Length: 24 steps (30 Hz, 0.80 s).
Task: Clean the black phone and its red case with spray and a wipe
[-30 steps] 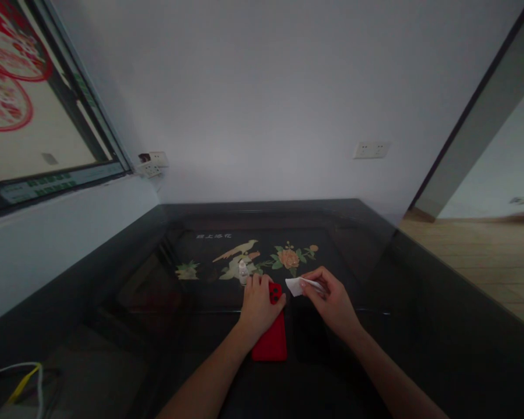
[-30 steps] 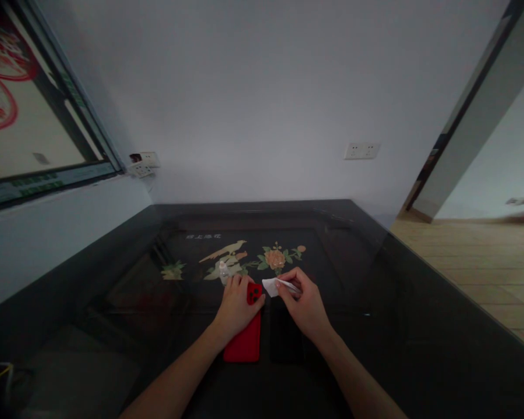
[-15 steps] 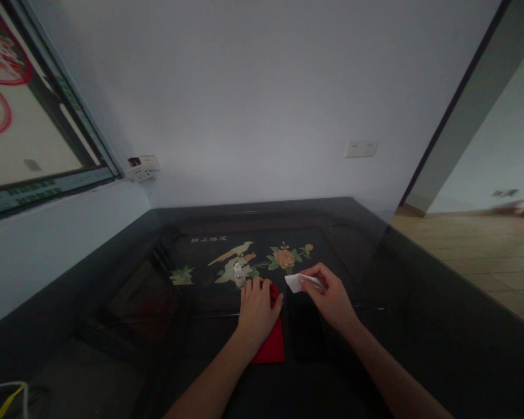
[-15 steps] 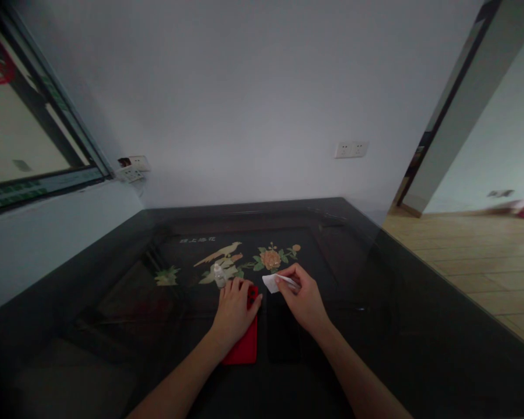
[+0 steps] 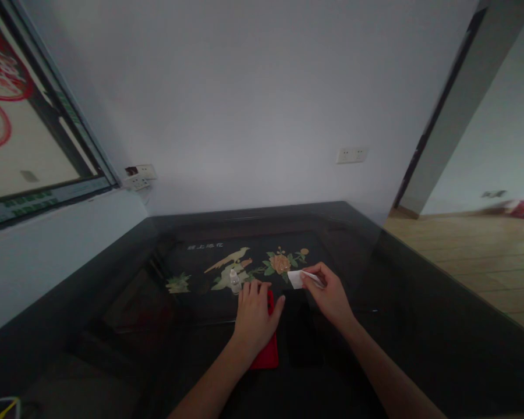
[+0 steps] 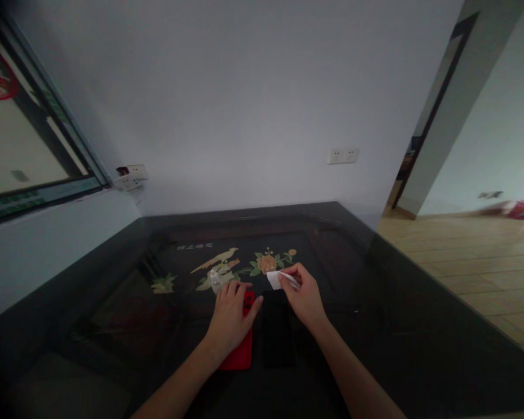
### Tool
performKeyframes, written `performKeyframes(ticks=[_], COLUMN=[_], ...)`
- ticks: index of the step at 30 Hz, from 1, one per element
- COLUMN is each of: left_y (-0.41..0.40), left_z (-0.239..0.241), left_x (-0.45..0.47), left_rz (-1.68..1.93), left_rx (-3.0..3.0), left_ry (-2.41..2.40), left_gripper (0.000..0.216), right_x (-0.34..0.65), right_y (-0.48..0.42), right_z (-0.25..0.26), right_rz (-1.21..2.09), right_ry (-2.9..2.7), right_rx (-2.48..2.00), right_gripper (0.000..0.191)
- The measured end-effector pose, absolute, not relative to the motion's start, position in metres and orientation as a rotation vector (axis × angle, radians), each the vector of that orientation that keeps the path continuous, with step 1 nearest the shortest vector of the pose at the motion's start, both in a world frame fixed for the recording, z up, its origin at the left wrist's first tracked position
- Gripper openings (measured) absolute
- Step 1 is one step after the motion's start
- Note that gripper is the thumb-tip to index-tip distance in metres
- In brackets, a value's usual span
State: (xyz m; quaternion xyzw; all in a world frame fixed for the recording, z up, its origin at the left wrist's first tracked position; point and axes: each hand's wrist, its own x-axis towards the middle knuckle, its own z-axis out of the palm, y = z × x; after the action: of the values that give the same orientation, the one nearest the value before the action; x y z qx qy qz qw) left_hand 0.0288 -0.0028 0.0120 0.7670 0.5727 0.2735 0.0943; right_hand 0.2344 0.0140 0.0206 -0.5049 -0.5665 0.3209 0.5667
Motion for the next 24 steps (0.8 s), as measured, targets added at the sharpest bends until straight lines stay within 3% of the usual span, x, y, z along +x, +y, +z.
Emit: performKeyframes(ticks=[6, 16, 24], left_y=[-0.014, -0.002, 0.007], left_z=[0.025, 0.016, 0.014], left_x=[0.053, 0.097, 0.098], left_rz=[0.862, 0.607, 0.691], left_rx=[1.859, 1.894, 1.776], left_ry=[1.552, 1.789, 1.611], left_gripper=[0.049, 0.095, 0.077], right_x=[0.24, 0.251, 0.251], right_y=[0.018, 0.024, 0.025], right_z=[0.021, 0.018, 0.016], right_rz=[0.716, 0.694, 0.71], right_ry=[-1.258, -1.249, -1.226], right_rx=[-1.156, -1.163, -1.141], right_gripper=[0.03, 0.029, 0.028])
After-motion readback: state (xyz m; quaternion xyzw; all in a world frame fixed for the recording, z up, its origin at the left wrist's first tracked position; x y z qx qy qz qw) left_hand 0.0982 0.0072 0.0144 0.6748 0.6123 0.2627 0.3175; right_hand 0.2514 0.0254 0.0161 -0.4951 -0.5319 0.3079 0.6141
